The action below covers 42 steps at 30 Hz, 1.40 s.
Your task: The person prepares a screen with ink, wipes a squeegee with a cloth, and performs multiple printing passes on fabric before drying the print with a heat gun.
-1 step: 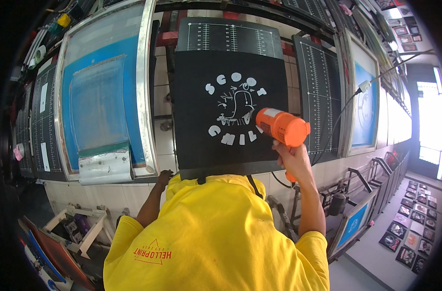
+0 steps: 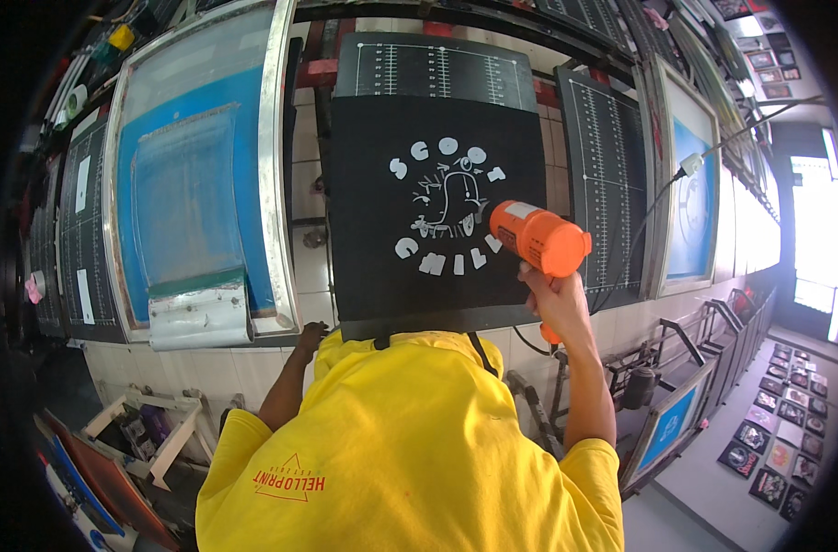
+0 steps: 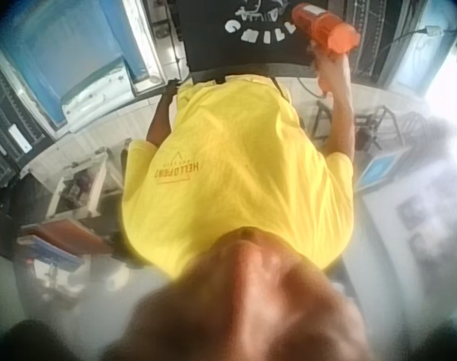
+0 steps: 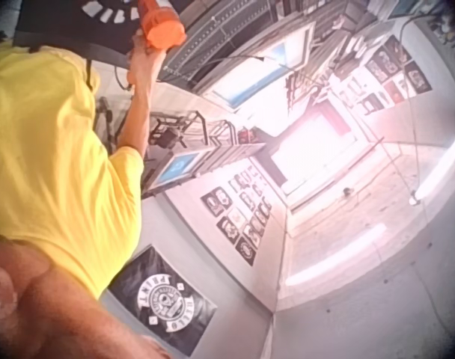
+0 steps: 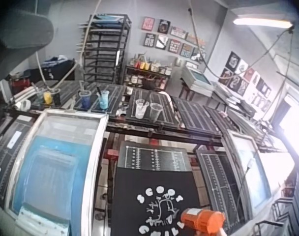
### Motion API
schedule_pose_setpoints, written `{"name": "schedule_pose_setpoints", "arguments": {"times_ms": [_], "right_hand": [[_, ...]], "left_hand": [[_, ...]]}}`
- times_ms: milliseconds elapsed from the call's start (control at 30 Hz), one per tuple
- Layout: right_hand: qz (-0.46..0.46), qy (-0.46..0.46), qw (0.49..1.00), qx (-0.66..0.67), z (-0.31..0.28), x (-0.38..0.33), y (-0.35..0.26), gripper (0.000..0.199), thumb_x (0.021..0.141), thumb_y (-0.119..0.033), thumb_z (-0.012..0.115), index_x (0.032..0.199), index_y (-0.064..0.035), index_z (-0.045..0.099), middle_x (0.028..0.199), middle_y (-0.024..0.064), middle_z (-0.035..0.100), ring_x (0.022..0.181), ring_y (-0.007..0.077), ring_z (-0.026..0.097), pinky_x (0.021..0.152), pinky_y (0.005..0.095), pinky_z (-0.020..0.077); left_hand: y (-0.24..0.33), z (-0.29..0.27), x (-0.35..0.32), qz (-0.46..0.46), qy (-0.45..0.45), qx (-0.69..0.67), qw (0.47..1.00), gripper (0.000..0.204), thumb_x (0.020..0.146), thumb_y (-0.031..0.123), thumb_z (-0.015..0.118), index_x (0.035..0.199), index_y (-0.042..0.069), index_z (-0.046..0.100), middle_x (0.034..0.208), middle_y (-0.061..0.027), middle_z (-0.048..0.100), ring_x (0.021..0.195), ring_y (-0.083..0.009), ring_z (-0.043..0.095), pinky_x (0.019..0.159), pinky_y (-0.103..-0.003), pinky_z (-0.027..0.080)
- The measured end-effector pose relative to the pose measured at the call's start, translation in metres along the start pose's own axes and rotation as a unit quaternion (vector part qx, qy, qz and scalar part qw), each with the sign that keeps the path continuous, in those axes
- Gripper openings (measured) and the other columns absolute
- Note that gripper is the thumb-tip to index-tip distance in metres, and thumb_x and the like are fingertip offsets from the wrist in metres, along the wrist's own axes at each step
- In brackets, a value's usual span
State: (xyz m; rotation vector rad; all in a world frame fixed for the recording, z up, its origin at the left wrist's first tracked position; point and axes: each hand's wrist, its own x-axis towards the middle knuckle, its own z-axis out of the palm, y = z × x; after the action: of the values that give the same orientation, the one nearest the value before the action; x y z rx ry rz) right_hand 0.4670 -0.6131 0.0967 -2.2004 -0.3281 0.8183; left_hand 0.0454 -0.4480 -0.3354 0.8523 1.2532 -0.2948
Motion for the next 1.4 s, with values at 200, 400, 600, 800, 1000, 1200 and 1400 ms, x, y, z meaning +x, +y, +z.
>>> {"name": "schedule_pose_setpoints", "arguments": {"times_ms": [200,400,600,800,1000,1200,1400], "right_hand": [[0.010,-0.008,0.999,-0.031,0.001,0.002,-0.001,0.020,0.090,-0.020,0.065,0.099,-0.0029,0.065,0.069,0.0018,0.063,0.050,0.0078,0.055,0.047,0.0244,0.0423],[0.013,-0.036,0.998,-0.056,-0.007,0.004,0.008,0.025,0.096,-0.021,0.062,0.113,-0.0025,0.059,0.087,0.0041,0.067,0.053,0.0075,0.055,0.046,0.0230,0.0447],[0.025,-0.018,0.999,-0.010,-0.005,0.000,0.000,0.019,0.093,-0.017,0.062,0.106,-0.0024,0.062,0.084,0.0033,0.067,0.055,0.0069,0.057,0.049,0.0221,0.0453],[0.033,-0.001,0.999,0.005,-0.007,0.001,0.003,0.021,0.094,-0.017,0.063,0.106,-0.0012,0.061,0.087,0.0051,0.067,0.055,0.0071,0.057,0.048,0.0221,0.0452],[0.034,-0.013,0.999,0.040,-0.009,-0.003,0.007,0.021,0.094,-0.015,0.062,0.109,-0.0001,0.060,0.088,0.0066,0.067,0.055,0.0077,0.056,0.046,0.0224,0.0445],[0.024,-0.021,0.999,0.025,-0.009,-0.006,0.011,0.025,0.097,-0.020,0.061,0.113,-0.0008,0.058,0.089,0.0075,0.068,0.055,0.0089,0.057,0.046,0.0226,0.0457],[0.014,-0.033,0.999,0.021,-0.010,-0.005,0.009,0.024,0.097,-0.019,0.061,0.113,-0.0011,0.058,0.089,0.0075,0.068,0.055,0.0088,0.057,0.046,0.0228,0.0461]], "left_hand": [[-0.004,0.001,0.004,-0.002,0.002,-0.010,1.000,0.044,0.100,0.036,0.045,0.120,-0.002,0.057,0.104,-0.0146,0.066,0.093,-0.0253,0.066,0.076,-0.037,0.055],[0.003,0.005,-0.003,-0.005,0.007,0.009,1.000,0.045,0.101,0.035,0.044,0.121,-0.002,0.056,0.106,-0.0154,0.066,0.095,-0.0258,0.066,0.081,-0.037,0.054],[-0.014,-0.002,0.010,0.021,-0.006,0.028,0.999,0.045,0.101,0.036,0.045,0.121,-0.002,0.057,0.107,-0.0154,0.067,0.095,-0.0256,0.066,0.080,-0.037,0.054],[-0.009,0.001,0.010,0.004,0.009,0.007,1.000,0.044,0.101,0.038,0.047,0.121,-0.001,0.057,0.104,-0.0136,0.067,0.092,-0.0235,0.066,0.077,-0.038,0.054],[-0.017,-0.010,0.019,-0.005,-0.004,0.010,1.000,0.043,0.100,0.038,0.047,0.120,0.001,0.057,0.102,-0.0119,0.067,0.088,-0.0213,0.065,0.073,-0.036,0.053],[-0.015,-0.006,0.010,0.016,-0.015,-0.032,0.999,0.043,0.100,0.039,0.047,0.118,0.001,0.057,0.099,-0.0114,0.067,0.084,-0.0213,0.065,0.070,-0.036,0.054],[-0.020,-0.013,0.026,-0.001,-0.017,-0.025,1.000,0.042,0.100,0.039,0.046,0.117,0.001,0.056,0.097,-0.0120,0.066,0.083,-0.0214,0.065,0.070,-0.037,0.053]]}}
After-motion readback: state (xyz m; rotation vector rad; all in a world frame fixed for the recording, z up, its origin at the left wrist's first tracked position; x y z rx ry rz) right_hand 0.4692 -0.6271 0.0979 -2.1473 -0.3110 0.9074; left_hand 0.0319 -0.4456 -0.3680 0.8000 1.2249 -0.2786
